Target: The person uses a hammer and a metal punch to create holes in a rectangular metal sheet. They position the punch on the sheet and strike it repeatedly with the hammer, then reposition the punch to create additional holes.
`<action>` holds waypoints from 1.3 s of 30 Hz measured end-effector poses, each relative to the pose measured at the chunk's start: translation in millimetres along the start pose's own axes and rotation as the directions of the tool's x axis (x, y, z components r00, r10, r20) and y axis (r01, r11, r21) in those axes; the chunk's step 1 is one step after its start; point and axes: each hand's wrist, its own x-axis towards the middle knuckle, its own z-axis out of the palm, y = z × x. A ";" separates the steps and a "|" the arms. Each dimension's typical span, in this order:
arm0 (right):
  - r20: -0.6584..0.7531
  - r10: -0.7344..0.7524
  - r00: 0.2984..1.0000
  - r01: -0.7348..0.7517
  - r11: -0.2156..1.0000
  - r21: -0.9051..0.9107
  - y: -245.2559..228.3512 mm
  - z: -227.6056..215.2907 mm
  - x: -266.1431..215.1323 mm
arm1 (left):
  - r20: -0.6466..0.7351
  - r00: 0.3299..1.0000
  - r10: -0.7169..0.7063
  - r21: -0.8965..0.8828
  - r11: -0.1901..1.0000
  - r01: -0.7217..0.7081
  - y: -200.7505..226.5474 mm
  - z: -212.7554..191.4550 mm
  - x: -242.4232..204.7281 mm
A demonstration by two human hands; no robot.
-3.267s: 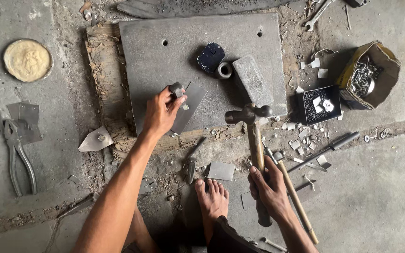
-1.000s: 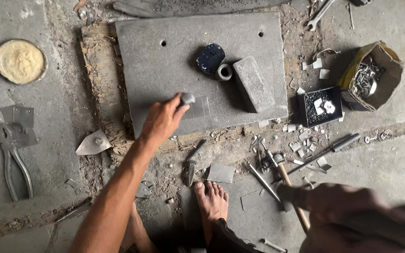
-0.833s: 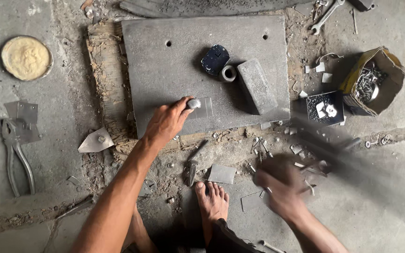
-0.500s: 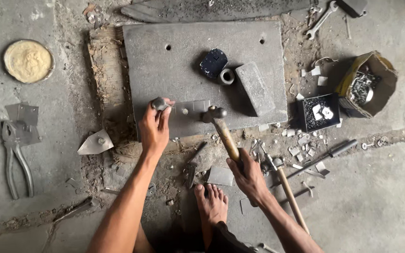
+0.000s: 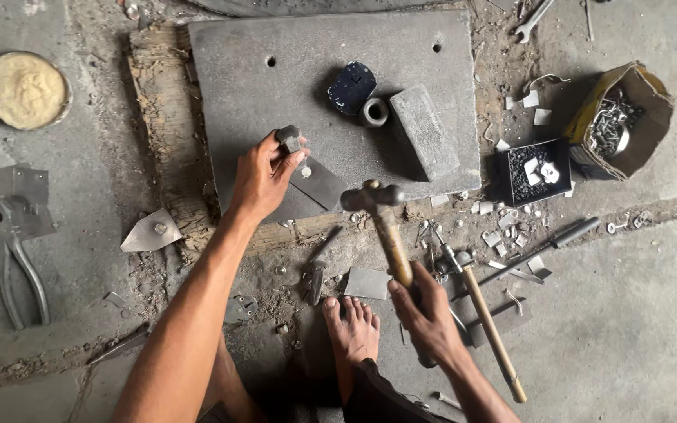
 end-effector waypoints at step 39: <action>0.055 -0.218 0.974 0.224 0.947 -0.231 23.6 -2.0 26.3 | -0.270 0.948 0.168 -0.028 0.983 -0.182 -18.4 9.2 -20.4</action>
